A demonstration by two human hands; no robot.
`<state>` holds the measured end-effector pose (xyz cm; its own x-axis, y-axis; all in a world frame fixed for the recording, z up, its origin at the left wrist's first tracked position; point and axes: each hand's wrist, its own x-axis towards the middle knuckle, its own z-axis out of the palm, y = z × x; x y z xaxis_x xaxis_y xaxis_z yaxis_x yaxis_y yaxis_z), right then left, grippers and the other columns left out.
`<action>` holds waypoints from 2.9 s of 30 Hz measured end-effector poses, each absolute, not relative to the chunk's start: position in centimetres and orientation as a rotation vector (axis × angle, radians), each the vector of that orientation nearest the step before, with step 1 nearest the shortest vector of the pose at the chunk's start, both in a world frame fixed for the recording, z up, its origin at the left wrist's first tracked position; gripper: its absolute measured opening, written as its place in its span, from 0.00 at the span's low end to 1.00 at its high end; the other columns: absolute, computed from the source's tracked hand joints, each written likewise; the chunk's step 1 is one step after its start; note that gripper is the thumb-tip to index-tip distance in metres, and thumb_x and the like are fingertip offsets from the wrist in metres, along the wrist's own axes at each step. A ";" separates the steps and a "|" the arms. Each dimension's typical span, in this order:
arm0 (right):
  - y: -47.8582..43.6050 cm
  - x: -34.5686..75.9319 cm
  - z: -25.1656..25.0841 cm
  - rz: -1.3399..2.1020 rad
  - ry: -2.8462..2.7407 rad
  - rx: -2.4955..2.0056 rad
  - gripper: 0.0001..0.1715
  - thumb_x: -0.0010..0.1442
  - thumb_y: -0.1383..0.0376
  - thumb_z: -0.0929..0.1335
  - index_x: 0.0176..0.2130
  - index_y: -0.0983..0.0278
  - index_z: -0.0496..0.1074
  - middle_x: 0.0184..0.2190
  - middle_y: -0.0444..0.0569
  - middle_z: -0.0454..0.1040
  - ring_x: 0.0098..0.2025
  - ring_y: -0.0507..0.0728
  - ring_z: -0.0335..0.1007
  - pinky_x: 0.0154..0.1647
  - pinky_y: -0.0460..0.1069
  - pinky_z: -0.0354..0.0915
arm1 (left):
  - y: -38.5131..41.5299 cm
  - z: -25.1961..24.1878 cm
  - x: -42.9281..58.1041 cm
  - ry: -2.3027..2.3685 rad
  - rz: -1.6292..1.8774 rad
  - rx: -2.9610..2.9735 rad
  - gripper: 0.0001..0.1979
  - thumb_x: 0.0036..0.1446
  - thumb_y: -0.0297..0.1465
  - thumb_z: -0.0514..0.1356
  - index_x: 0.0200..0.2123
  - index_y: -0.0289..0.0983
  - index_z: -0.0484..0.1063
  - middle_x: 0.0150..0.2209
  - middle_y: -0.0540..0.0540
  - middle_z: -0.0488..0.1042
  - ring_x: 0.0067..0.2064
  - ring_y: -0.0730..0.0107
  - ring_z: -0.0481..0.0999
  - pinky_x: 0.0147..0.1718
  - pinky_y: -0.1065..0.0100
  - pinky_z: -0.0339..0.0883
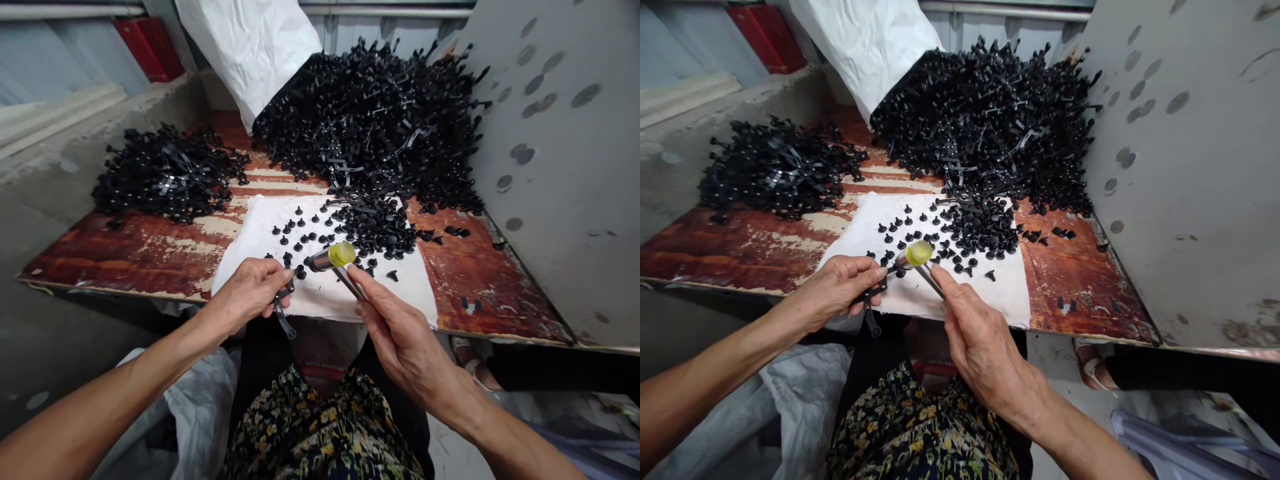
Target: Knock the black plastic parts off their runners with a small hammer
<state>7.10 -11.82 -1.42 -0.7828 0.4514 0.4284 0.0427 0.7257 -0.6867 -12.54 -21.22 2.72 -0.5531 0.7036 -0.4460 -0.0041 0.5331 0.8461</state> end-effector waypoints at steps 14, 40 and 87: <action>-11.3 5.7 0.5 0.535 -2.548 -0.287 0.36 0.63 0.77 0.57 0.67 0.60 0.58 0.32 0.48 0.67 0.28 0.53 0.64 0.28 0.47 0.68 | -21.4 2.6 -12.6 1.935 1.036 0.540 0.12 0.55 0.31 0.61 0.20 0.35 0.67 0.14 0.52 0.69 0.12 0.81 0.58 0.12 0.78 0.46; -11.2 5.7 1.1 0.395 -2.506 -0.298 0.32 0.65 0.77 0.57 0.66 0.67 0.58 0.32 0.50 0.69 0.29 0.54 0.65 0.30 0.49 0.71 | -21.6 1.9 -13.4 1.875 1.005 0.560 0.15 0.61 0.32 0.56 0.21 0.34 0.66 0.16 0.51 0.70 0.11 0.83 0.58 0.10 0.81 0.42; -12.4 5.8 -1.8 1.015 -2.258 -0.411 0.28 0.65 0.72 0.63 0.62 0.58 0.67 0.57 0.51 0.75 0.57 0.57 0.73 0.58 0.54 0.69 | -24.2 1.7 -20.3 1.916 0.798 1.243 0.18 0.59 0.44 0.53 0.23 0.38 0.61 0.20 0.55 0.56 0.22 0.76 0.55 0.20 0.75 0.49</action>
<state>5.80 -12.40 -1.81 -0.7583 0.5052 0.4121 0.0274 0.6562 -0.7541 -20.28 -24.24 1.67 -0.2883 0.9304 -0.2265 0.4942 0.3472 0.7970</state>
